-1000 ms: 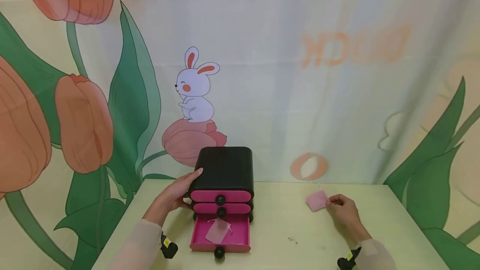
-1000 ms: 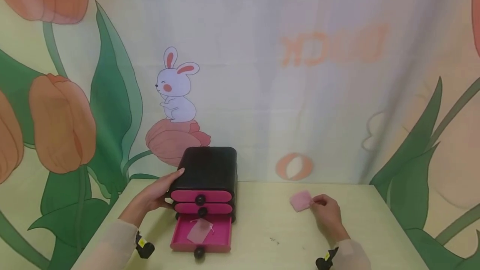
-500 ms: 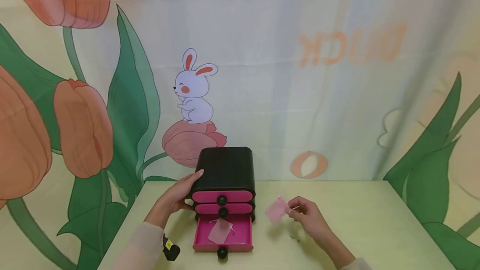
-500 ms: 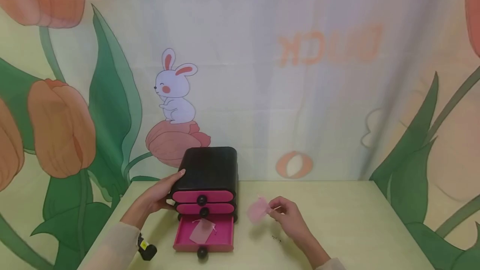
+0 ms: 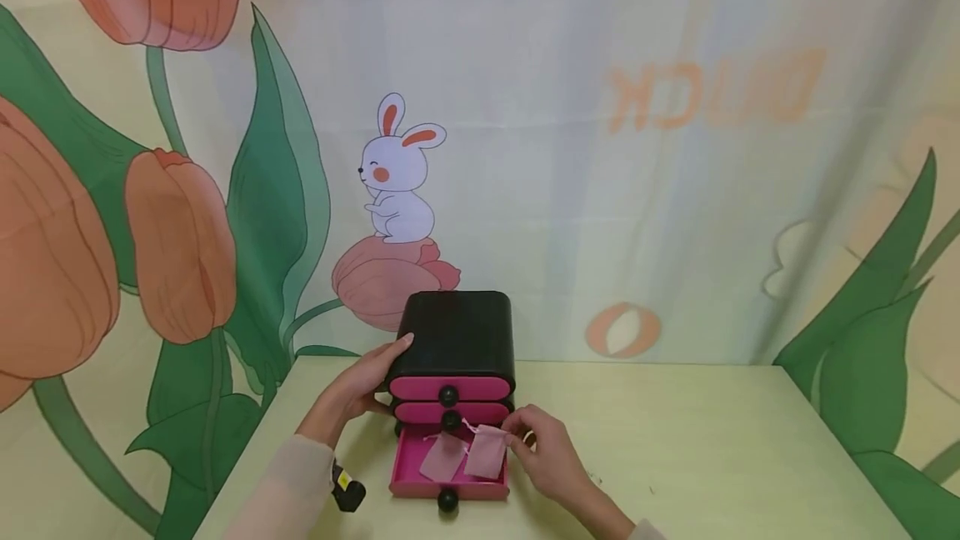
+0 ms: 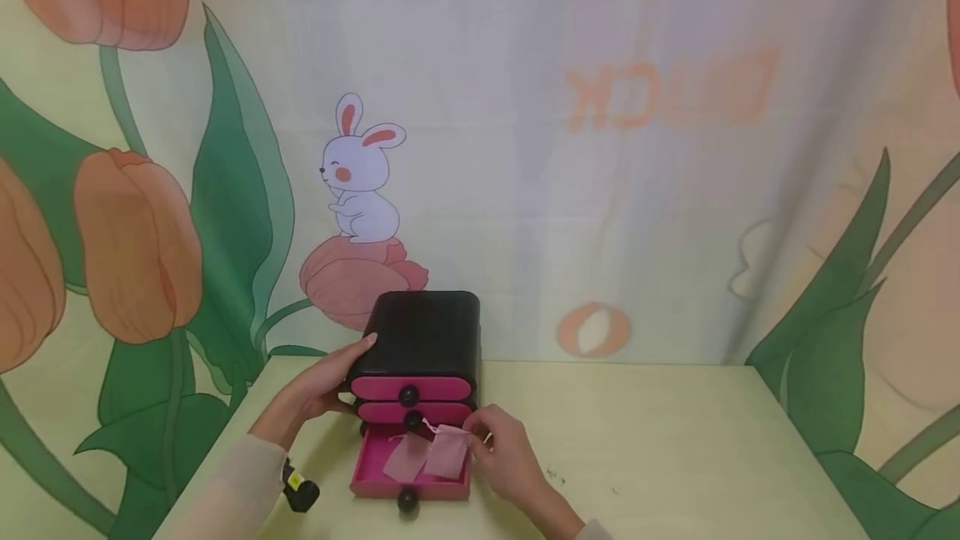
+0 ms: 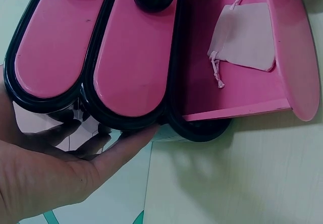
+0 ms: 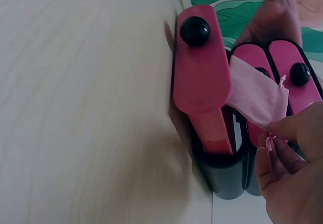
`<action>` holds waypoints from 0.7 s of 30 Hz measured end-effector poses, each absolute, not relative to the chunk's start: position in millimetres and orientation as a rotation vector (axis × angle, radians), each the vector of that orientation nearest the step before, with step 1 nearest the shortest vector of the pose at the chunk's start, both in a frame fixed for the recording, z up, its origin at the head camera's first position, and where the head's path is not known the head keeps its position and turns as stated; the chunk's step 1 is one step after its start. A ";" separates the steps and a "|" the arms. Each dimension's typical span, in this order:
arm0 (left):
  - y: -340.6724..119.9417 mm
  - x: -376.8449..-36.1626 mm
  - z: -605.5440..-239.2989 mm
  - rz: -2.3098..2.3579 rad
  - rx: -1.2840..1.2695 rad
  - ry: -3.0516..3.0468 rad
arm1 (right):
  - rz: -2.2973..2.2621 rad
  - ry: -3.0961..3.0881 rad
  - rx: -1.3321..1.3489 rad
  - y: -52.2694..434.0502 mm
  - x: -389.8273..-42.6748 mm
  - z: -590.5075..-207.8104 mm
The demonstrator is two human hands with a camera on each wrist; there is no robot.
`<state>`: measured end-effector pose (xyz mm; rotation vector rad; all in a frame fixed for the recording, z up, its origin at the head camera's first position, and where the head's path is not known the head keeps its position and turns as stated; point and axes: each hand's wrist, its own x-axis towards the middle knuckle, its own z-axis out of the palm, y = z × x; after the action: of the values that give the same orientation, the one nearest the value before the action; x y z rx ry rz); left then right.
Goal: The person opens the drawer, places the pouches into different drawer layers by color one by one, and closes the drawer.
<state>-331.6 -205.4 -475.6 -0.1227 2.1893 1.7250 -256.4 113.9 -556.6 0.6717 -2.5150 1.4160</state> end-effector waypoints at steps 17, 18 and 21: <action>-206.3 -325.4 -489.4 1.764 -0.153 2.181 | 1.246 -2.725 0.687 91.8 -236.7 -553.1; -207.1 -325.4 -489.1 1.762 -0.152 2.190 | 1.277 -2.728 0.679 90.3 -232.4 -549.6; -209.6 -325.3 -487.0 1.763 -0.154 2.205 | 1.526 -2.751 0.712 82.2 -219.2 -545.7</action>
<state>-325.3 -209.6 -487.0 -0.1545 2.2049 1.7633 -219.2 82.2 -545.7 0.7116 -2.7507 1.5262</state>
